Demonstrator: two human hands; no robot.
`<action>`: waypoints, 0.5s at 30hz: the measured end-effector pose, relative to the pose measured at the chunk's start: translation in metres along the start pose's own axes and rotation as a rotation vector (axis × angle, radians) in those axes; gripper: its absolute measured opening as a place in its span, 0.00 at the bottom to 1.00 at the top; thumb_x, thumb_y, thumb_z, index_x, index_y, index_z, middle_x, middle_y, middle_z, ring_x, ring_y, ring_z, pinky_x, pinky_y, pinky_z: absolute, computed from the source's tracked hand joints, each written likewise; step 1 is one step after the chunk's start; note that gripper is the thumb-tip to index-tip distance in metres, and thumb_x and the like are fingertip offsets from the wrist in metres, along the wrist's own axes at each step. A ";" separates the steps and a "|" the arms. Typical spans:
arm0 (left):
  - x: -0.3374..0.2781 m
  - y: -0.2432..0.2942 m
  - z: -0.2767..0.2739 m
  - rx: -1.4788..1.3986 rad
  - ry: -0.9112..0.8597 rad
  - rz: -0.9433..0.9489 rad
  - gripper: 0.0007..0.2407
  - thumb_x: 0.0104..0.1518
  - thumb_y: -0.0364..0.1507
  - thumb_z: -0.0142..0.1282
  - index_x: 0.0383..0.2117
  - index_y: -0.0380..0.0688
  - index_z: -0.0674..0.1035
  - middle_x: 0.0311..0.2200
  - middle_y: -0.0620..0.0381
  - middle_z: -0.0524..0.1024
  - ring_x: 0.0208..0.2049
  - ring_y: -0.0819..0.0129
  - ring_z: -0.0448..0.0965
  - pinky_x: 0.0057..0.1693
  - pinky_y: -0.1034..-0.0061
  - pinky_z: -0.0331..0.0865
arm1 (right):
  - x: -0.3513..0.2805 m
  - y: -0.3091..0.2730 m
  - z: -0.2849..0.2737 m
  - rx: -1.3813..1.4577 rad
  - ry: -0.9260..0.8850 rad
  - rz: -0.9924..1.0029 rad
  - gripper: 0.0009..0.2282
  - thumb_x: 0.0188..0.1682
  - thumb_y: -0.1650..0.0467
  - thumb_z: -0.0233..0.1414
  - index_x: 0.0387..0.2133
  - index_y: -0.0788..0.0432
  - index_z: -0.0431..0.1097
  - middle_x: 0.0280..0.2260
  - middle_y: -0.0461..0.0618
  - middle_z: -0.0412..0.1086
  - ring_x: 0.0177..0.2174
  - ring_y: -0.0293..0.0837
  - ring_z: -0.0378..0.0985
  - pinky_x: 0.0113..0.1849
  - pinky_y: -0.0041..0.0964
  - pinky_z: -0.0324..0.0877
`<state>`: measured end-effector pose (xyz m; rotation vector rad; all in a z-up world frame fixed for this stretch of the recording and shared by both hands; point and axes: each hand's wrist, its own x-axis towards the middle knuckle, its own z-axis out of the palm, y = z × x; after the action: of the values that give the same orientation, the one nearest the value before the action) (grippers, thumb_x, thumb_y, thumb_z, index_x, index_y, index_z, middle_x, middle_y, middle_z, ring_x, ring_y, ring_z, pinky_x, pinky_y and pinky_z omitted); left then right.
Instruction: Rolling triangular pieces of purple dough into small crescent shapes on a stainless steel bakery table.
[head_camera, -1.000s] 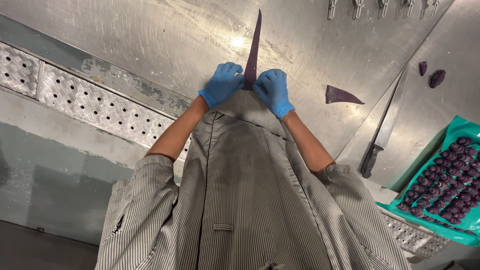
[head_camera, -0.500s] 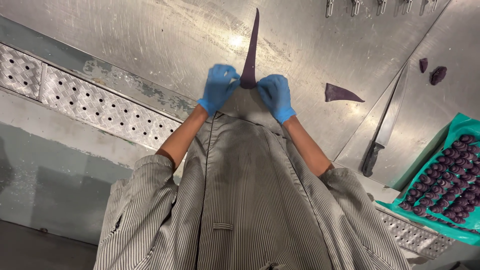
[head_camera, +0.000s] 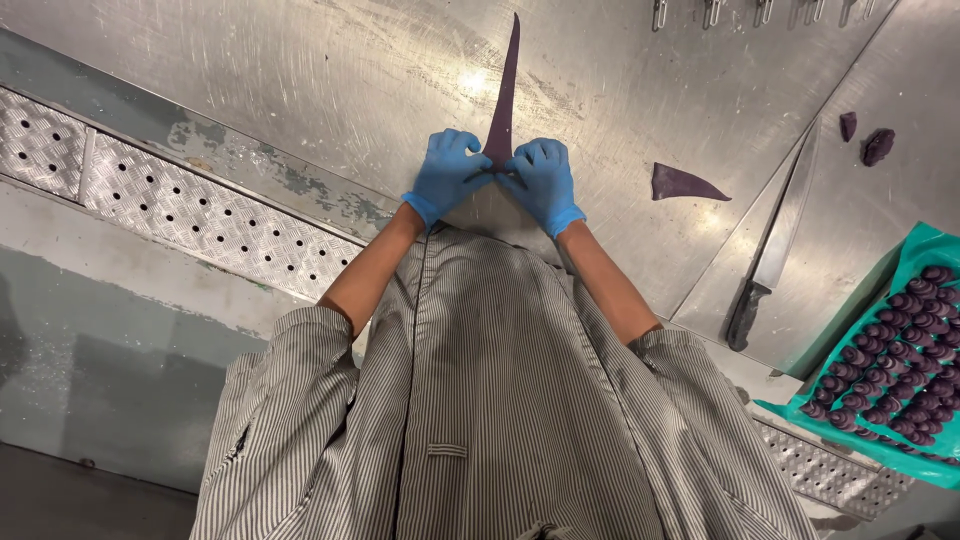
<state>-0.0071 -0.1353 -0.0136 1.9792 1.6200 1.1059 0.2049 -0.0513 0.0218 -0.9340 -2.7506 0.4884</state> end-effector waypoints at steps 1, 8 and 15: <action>0.002 -0.001 0.000 0.000 -0.013 -0.009 0.09 0.51 0.35 0.69 0.35 0.52 0.82 0.42 0.58 0.72 0.47 0.58 0.71 0.55 0.61 0.63 | 0.001 0.001 0.001 0.021 0.038 -0.007 0.10 0.43 0.65 0.66 0.30 0.53 0.74 0.38 0.46 0.69 0.44 0.50 0.69 0.49 0.48 0.62; 0.009 -0.003 0.008 0.022 -0.089 -0.208 0.08 0.48 0.34 0.70 0.30 0.58 0.81 0.47 0.60 0.69 0.54 0.54 0.64 0.56 0.55 0.56 | 0.018 -0.010 -0.014 0.192 0.119 0.100 0.10 0.39 0.69 0.68 0.26 0.51 0.71 0.39 0.48 0.68 0.45 0.52 0.67 0.48 0.49 0.58; 0.015 -0.005 0.013 0.087 -0.029 -0.202 0.16 0.51 0.33 0.69 0.45 0.53 0.77 0.50 0.55 0.66 0.55 0.51 0.62 0.56 0.55 0.55 | 0.012 -0.003 -0.003 0.160 0.146 0.029 0.12 0.44 0.69 0.66 0.36 0.55 0.71 0.39 0.46 0.69 0.45 0.51 0.69 0.51 0.48 0.60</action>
<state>-0.0005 -0.1172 -0.0201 1.8253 1.8338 0.9422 0.1949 -0.0447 0.0268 -0.9328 -2.5293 0.6102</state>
